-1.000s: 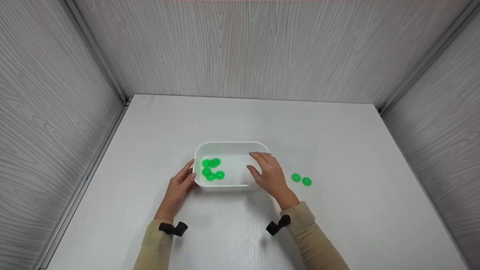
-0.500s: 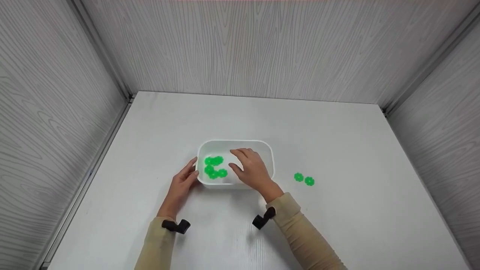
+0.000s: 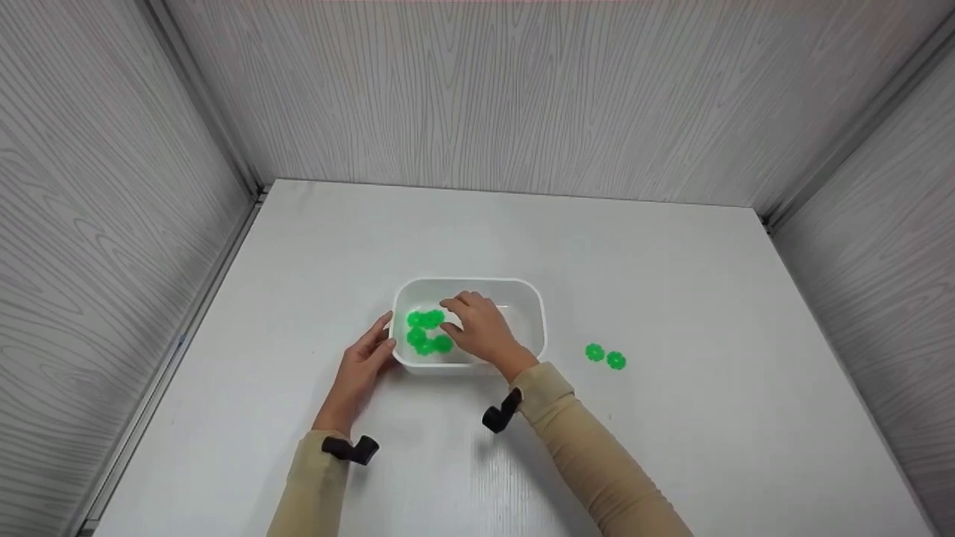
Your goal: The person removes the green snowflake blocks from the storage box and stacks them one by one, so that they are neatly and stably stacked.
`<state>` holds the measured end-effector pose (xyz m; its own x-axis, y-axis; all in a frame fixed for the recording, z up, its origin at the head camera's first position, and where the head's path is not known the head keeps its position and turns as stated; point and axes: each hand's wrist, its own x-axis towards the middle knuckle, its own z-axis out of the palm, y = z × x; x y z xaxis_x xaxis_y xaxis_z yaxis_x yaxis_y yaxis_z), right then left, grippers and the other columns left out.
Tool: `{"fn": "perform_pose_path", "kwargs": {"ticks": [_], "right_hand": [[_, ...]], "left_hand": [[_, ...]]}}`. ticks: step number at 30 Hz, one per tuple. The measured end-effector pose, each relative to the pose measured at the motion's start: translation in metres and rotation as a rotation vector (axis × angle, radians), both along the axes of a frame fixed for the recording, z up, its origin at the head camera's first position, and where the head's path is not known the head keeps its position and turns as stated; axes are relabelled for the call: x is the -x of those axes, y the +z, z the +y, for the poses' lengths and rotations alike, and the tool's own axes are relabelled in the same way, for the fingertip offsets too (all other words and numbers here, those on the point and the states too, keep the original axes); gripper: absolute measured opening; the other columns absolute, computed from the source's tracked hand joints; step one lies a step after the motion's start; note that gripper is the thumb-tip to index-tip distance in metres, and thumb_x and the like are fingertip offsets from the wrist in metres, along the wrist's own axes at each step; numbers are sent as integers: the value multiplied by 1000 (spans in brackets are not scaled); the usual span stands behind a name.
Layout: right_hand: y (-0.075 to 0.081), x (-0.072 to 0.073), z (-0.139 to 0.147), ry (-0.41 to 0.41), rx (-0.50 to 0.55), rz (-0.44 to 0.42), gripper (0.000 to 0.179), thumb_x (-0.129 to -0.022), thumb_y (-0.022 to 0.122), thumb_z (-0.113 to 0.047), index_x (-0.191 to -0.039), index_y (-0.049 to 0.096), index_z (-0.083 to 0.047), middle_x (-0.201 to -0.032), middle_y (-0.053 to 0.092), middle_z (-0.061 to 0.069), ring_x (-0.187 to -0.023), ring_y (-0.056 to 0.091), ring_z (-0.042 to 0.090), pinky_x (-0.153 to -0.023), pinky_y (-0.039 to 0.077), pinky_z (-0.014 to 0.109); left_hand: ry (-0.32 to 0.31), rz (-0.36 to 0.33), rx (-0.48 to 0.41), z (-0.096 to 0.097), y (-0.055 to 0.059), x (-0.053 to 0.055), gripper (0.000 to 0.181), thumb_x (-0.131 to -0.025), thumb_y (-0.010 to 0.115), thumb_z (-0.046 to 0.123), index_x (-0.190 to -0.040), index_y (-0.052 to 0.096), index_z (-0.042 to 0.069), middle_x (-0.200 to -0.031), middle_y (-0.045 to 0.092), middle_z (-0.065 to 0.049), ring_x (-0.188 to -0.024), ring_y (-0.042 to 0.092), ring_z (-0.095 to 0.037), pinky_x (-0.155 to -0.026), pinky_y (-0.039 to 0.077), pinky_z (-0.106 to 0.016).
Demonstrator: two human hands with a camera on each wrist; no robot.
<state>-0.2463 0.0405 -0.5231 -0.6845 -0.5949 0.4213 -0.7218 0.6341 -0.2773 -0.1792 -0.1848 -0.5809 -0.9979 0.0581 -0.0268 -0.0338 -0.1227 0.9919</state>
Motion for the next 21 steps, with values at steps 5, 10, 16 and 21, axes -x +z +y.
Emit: {"fn": "perform_pose_path", "kwargs": {"ticks": [5,10,16,21], "right_hand": [[-4,2,-3,-19,-133,-156,31,-85,69,-25,-110,67,-7,-96,60,5,-87,54,20,-74,46,33],[-8,5,-6,-37,-208,-259,31,-85,68,-29,-109,69,-10,-99,61,3,-89,54,20,-77,46,35],[-13,6,-6,-47,-254,-312,31,-82,70,-33,-106,71,-13,-95,60,1,-86,53,18,-73,45,34],[-16,7,-7,-57,-292,-345,33,-76,73,-34,-103,72,-15,-94,57,0,-86,50,17,-73,44,33]], "left_hand": [[11,10,22,1,-1,1,46,-93,59,29,-137,47,34,-131,52,-7,-117,52,-22,-94,45,-30],[13,9,44,1,1,1,45,-94,57,26,-137,47,33,-131,52,-7,-117,52,-21,-94,45,-30],[8,5,29,2,1,0,46,-94,57,25,-138,45,32,-133,50,-10,-119,50,-22,-94,44,-30],[5,1,3,1,1,0,46,-95,56,21,-139,45,30,-133,49,-13,-116,51,-26,-92,46,-32]]}}
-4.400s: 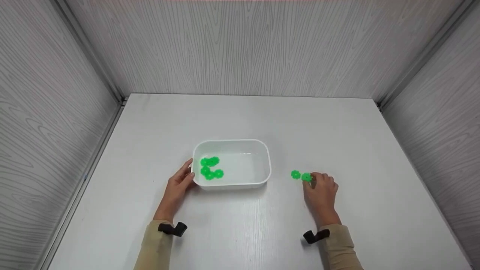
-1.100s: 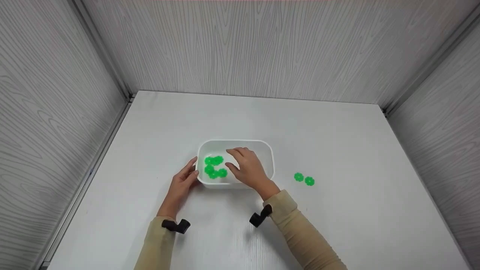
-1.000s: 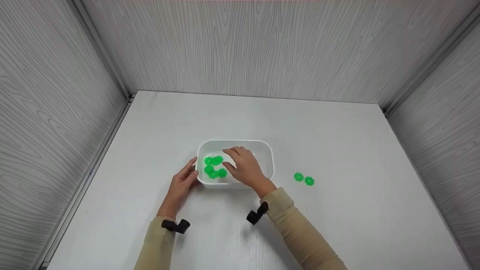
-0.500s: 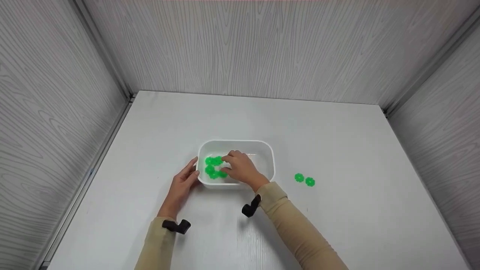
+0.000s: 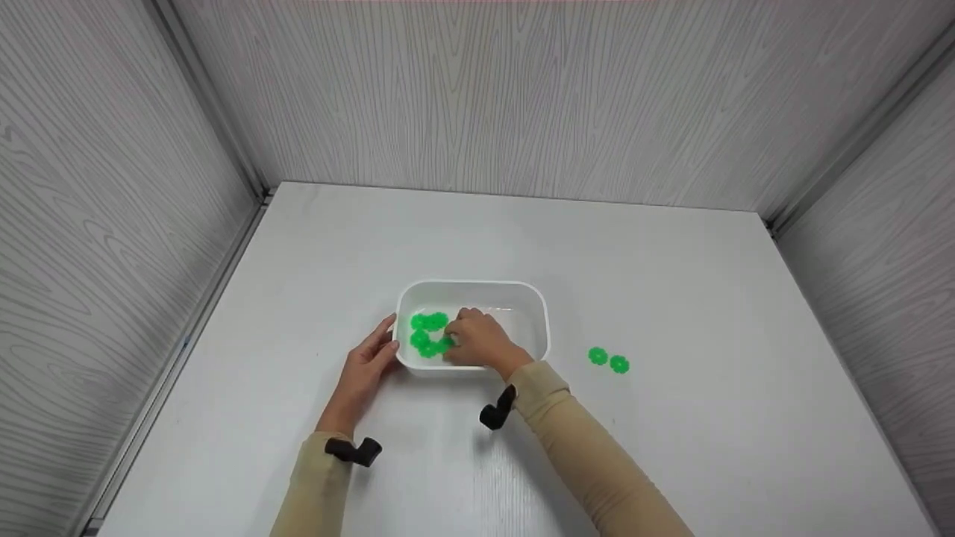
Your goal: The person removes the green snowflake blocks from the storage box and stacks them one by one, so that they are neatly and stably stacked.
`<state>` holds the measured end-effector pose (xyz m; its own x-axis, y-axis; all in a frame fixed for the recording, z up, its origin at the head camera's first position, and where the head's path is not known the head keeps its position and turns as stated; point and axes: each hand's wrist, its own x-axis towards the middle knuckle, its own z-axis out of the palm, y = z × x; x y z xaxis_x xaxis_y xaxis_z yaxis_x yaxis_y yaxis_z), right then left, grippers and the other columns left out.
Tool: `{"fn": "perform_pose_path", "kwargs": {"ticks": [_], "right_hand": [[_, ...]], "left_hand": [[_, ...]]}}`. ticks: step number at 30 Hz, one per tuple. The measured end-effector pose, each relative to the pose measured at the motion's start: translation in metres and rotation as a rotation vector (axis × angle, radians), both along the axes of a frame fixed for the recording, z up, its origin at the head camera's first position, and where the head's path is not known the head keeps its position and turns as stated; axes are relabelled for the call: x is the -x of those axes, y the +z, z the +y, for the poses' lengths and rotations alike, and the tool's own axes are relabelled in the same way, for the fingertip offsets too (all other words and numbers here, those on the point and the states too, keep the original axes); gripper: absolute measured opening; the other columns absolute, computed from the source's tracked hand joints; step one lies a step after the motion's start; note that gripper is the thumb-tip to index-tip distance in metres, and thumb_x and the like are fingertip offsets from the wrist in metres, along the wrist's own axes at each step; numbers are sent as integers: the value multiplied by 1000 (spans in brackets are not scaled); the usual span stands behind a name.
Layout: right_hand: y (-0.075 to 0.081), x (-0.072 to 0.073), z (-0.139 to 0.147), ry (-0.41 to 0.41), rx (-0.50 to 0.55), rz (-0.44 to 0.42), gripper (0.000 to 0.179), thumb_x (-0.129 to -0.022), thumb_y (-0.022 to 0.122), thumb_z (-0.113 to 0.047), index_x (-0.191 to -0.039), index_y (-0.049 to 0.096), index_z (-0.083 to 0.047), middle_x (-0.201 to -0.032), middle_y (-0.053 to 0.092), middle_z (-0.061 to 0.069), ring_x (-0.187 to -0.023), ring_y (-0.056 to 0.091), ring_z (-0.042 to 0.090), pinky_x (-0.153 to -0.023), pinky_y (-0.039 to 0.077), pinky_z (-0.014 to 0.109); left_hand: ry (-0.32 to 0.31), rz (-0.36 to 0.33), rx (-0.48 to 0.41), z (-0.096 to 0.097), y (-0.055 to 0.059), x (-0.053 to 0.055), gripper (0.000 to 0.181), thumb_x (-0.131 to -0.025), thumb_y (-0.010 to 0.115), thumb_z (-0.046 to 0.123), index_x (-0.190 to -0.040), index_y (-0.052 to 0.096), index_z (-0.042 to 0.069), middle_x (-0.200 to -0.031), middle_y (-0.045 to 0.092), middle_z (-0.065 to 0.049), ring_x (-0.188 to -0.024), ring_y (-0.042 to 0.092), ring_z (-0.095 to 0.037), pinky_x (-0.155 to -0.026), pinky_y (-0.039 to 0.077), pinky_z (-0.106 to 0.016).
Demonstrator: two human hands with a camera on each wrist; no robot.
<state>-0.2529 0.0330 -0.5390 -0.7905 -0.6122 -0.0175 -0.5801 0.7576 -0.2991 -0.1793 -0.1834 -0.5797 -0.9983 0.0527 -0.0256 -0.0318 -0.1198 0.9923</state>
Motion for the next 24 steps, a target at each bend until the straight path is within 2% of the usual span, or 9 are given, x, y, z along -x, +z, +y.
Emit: {"fn": "perform_pose_path", "kwargs": {"ticks": [15,20,24], "right_hand": [[2,3,-5,-2,-54,-72,30,-77,74,-35,-100,70,-15,-97,54,0,-89,47,17,-77,42,33],[3,5,-5,4,-44,-70,28,-77,71,-32,-100,70,-16,-97,53,-1,-89,47,17,-78,41,34],[2,4,-4,11,-35,-45,29,-76,68,-32,-99,70,-14,-94,53,-1,-86,47,17,-75,42,33]], "left_hand": [[13,-20,40,-1,-1,-1,45,-93,58,28,-136,47,36,-132,51,-9,-116,52,-23,-94,45,-30],[12,-12,56,-1,0,0,47,-92,59,34,-137,46,37,-133,51,-7,-118,51,-20,-94,44,-29],[5,-8,54,-1,-1,0,46,-93,58,31,-137,45,36,-133,51,-8,-117,51,-22,-94,44,-30]]}}
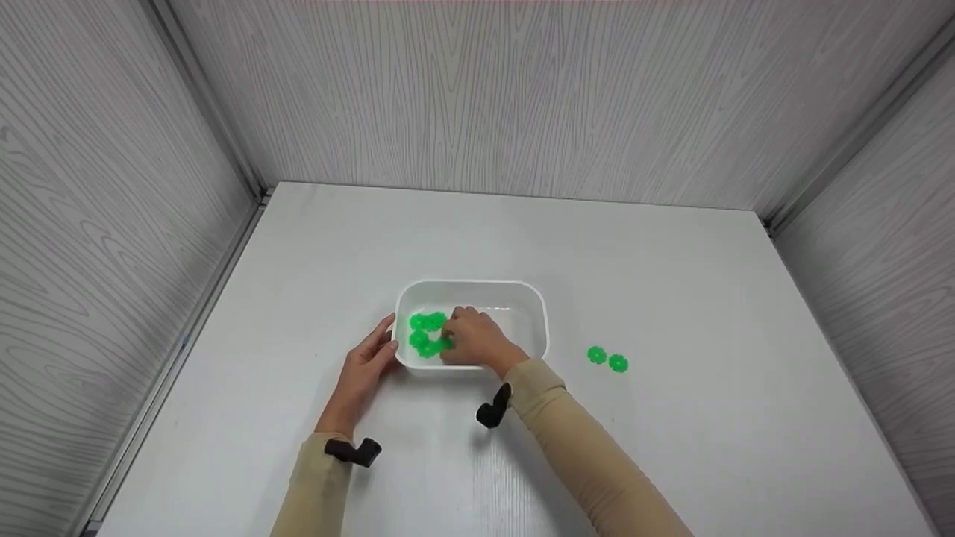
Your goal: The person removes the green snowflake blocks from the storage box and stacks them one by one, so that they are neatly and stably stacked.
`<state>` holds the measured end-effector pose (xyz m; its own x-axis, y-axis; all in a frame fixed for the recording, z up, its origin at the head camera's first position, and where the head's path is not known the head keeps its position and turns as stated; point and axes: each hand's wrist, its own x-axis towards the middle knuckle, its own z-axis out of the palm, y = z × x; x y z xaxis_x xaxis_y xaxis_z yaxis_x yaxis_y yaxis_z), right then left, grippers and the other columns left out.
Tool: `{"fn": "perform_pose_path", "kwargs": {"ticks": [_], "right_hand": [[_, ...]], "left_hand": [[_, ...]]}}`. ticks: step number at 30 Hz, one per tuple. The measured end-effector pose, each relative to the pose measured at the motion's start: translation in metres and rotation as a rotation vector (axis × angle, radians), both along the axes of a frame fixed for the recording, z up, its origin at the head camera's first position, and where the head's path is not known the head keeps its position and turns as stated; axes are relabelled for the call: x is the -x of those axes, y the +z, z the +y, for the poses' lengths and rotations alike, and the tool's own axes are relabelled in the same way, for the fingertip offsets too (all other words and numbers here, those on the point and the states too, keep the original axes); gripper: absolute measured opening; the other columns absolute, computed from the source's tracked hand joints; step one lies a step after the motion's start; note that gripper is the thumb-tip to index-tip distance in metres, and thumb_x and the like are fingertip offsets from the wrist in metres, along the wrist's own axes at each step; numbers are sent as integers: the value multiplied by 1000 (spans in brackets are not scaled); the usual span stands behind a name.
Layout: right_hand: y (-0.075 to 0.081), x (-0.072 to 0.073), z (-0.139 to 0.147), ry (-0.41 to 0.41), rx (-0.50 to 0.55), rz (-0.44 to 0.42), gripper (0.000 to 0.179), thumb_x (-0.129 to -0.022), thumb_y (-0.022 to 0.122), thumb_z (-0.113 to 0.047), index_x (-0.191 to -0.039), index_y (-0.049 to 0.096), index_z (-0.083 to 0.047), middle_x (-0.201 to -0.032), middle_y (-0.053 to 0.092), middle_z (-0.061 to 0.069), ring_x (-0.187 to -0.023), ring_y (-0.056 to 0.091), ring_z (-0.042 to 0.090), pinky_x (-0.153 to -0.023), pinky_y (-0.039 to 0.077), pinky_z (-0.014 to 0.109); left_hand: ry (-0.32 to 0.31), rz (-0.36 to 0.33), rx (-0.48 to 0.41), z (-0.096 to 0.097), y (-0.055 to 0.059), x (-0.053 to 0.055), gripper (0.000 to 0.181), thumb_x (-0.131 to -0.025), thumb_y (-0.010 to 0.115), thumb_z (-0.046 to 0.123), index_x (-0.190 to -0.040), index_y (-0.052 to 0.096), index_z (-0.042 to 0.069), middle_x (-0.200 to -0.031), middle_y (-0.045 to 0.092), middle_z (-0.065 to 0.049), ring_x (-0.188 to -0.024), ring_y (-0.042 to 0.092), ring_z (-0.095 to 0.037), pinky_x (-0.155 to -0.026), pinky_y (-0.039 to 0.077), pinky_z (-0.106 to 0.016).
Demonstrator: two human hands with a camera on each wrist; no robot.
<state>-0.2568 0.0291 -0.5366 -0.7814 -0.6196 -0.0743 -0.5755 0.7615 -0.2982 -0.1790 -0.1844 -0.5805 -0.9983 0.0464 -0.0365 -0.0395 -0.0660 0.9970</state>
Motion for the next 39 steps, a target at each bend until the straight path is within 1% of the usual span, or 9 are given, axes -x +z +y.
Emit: {"fn": "perform_pose_path", "kwargs": {"ticks": [3,6,13,16,19,22,28,33,39], "right_hand": [[0,-1,1,4,1,36,31,-75,66,-32,-100,68,-13,-90,52,-2,-82,47,17,-72,42,33],[3,-1,2,1,-7,56,34,-75,64,-33,-103,66,-13,-89,52,-2,-81,47,17,-71,43,33],[12,-1,5,-22,42,41,33,-81,66,-31,-107,63,-13,-94,57,0,-88,51,18,-76,44,34],[14,-1,8,-28,65,48,32,-82,66,-32,-108,63,-14,-95,58,1,-89,52,18,-77,45,33],[14,-3,9,-49,88,33,32,-83,66,-32,-110,62,-14,-95,58,0,-89,51,17,-78,45,33],[15,-5,12,-67,115,20,32,-84,66,-33,-110,62,-15,-95,57,0,-90,51,16,-79,45,32],[19,-10,23,-55,192,77,31,-84,66,-32,-108,61,-13,-94,59,2,-89,52,17,-76,45,32],[23,-14,30,-56,262,120,27,-83,66,-30,-105,61,-14,-92,60,4,-87,53,18,-73,45,33],[25,-16,38,-38,350,120,26,-84,66,-28,-104,60,-13,-89,61,5,-81,53,17,-70,45,31]], "left_hand": [[-8,0,-24,0,0,0,45,-95,55,25,-138,45,34,-133,50,-10,-117,51,-23,-94,44,-31],[-11,-3,-42,0,0,0,46,-95,55,24,-138,45,34,-134,49,-10,-118,50,-23,-95,43,-30],[-6,-6,-16,0,2,0,46,-94,56,28,-138,44,37,-133,50,-7,-118,50,-22,-95,43,-30],[-2,2,-17,0,2,0,47,-93,58,31,-138,44,37,-132,51,-7,-117,52,-22,-94,44,-30],[-2,8,-17,-1,1,0,49,-91,59,35,-138,44,36,-132,51,-7,-117,52,-22,-94,44,-30],[-2,10,-13,0,1,0,49,-92,59,34,-138,44,36,-133,51,-8,-117,52,-21,-94,44,-30],[-11,22,-8,0,2,-1,51,-92,58,34,-140,43,33,-135,49,-10,-119,51,-22,-94,44,-29],[-17,32,-26,-1,2,0,52,-90,60,36,-140,43,32,-133,50,-13,-118,51,-25,-94,45,-30],[-22,42,-48,0,1,0,53,-91,59,34,-141,42,29,-133,50,-12,-119,50,-26,-94,45,-31]]}}
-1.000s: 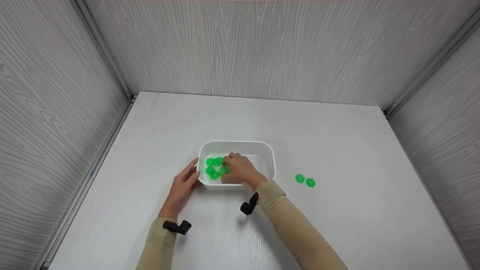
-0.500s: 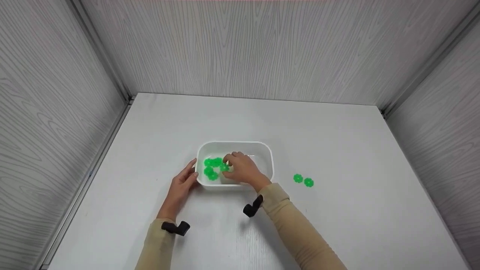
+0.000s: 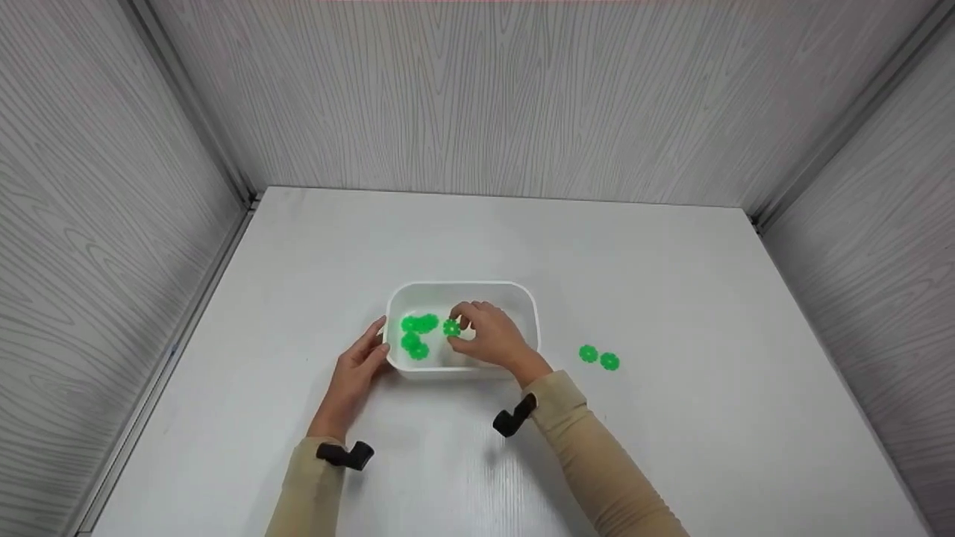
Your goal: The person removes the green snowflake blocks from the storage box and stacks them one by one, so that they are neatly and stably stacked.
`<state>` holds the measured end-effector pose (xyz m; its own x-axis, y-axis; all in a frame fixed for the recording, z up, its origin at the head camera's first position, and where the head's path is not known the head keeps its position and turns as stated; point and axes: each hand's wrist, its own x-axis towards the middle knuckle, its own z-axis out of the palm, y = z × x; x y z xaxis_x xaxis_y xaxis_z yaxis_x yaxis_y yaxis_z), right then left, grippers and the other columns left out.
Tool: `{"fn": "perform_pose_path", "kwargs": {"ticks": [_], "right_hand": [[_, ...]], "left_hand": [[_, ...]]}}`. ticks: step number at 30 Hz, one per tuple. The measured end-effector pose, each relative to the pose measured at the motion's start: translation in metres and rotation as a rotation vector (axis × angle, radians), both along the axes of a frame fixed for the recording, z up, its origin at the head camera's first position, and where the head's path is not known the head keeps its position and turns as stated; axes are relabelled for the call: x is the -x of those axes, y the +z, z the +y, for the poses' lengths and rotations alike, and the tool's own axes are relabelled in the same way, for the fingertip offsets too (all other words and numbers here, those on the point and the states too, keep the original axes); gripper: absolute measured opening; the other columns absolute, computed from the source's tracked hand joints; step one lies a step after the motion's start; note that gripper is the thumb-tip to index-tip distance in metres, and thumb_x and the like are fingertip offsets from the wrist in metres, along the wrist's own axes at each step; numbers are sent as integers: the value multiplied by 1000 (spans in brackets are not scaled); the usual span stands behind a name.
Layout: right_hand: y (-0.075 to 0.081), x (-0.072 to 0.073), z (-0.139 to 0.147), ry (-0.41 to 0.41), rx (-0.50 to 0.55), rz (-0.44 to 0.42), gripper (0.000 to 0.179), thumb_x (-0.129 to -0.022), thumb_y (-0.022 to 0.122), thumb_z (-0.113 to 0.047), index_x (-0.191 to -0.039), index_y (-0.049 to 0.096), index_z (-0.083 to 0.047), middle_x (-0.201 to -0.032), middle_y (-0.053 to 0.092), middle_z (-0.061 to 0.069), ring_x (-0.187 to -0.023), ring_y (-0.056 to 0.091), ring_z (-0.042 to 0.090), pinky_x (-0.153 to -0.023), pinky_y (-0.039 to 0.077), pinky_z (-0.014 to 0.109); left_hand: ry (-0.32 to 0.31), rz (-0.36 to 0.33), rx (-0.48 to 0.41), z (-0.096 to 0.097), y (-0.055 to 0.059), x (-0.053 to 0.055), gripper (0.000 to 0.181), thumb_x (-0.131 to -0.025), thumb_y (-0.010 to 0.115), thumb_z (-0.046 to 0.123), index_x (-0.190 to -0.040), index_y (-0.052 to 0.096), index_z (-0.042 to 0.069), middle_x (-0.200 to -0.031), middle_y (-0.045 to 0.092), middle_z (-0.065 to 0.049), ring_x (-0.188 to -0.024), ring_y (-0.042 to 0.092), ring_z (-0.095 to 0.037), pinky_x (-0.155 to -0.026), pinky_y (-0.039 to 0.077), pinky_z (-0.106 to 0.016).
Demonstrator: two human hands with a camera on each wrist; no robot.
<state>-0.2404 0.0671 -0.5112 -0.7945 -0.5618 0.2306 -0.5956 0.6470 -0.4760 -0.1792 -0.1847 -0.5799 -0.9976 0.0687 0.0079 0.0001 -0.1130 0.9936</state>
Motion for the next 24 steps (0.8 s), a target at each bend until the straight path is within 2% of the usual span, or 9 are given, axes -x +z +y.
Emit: {"fn": "perform_pose_path", "kwargs": {"ticks": [10,17,24], "right_hand": [[6,-3,16,15,100,61,24,-83,67,-22,-104,59,-12,-89,59,5,-81,51,15,-70,46,30],[4,-7,31,6,152,71,27,-84,65,-19,-108,58,-12,-91,56,2,-84,51,14,-74,47,28],[2,-11,46,-20,204,104,26,-83,66,-16,-107,57,-10,-91,55,5,-86,52,16,-75,48,31]], "left_hand": [[7,-9,6,-1,0,0,49,-92,59,32,-139,44,33,-131,51,-12,-118,50,-27,-93,45,-30],[6,-15,27,-1,1,0,49,-92,59,34,-138,44,36,-132,51,-9,-118,50,-24,-93,45,-28],[-11,-34,2,-1,3,-1,49,-93,57,30,-140,41,33,-134,48,-12,-120,48,-26,-96,43,-30]]}}
